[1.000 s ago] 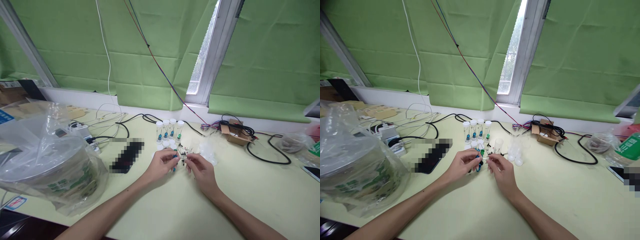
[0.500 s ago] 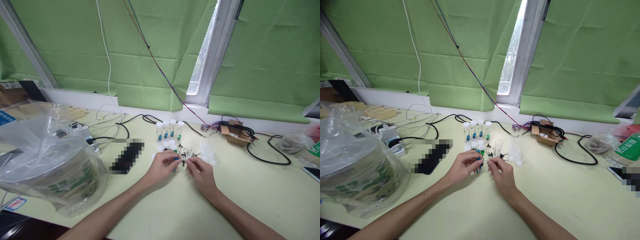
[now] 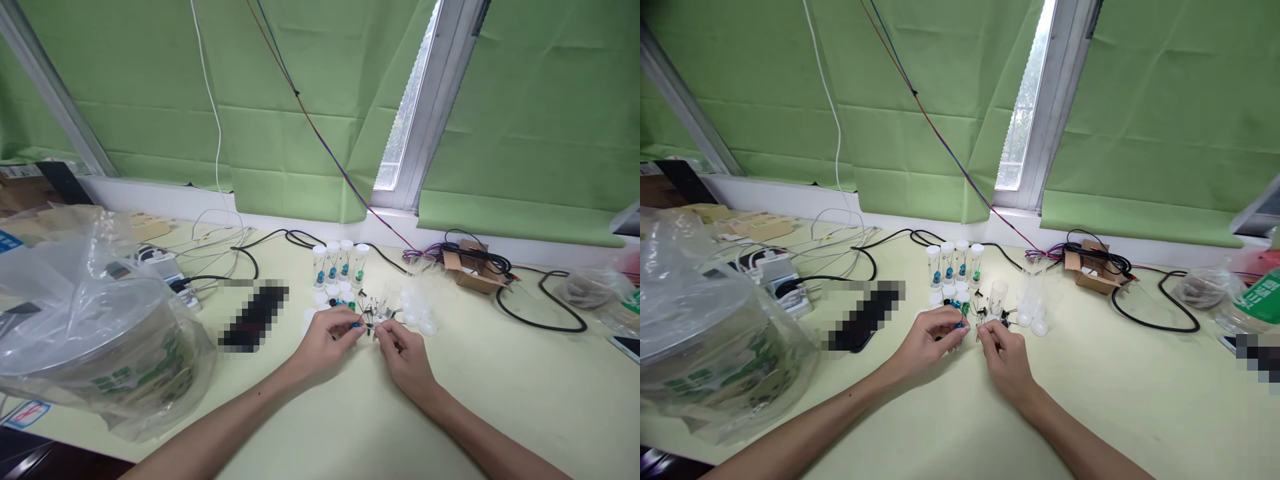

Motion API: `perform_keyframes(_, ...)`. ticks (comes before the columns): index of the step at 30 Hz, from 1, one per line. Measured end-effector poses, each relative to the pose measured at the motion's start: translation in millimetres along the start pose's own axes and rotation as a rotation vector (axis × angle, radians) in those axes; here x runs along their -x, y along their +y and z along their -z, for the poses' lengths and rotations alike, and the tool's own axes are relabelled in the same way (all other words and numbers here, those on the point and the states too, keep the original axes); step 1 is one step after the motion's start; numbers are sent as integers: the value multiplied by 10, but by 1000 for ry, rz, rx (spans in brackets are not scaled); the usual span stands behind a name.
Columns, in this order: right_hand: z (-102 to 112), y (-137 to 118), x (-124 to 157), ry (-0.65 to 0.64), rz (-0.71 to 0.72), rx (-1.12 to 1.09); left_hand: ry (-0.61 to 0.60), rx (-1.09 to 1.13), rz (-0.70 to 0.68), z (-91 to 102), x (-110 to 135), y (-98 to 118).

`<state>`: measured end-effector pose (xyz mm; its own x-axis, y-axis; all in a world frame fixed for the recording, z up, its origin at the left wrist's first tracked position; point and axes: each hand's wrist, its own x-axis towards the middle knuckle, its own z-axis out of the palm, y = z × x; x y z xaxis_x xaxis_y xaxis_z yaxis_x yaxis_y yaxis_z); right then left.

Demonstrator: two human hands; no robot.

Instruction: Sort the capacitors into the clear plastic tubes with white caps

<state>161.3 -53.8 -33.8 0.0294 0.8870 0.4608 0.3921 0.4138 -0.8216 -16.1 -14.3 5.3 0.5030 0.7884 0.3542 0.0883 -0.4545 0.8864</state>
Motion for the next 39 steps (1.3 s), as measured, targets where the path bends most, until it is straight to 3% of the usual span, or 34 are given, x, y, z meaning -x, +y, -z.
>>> perform_keyframes(7,-10,-39,-1,4,31,-9,-10,52,48,1,-7,0)
perform_keyframes(12,14,-49,-16,94,176,55,-1,114,75,9,-22,3)
perform_keyframes(17,42,-25,-40,71,318,116,11,203,161,20,-53,58)
perform_keyframes(25,49,-5,-52,64,331,72,0,207,173,21,-49,44)
perform_keyframes(30,34,-29,-31,57,182,-21,-23,152,105,14,-19,-7)
perform_keyframes(36,-9,-131,-34,29,-223,-304,-22,49,45,1,-8,-9)
perform_keyframes(39,-28,-164,-56,22,-346,-412,-19,3,25,-5,-4,-13)
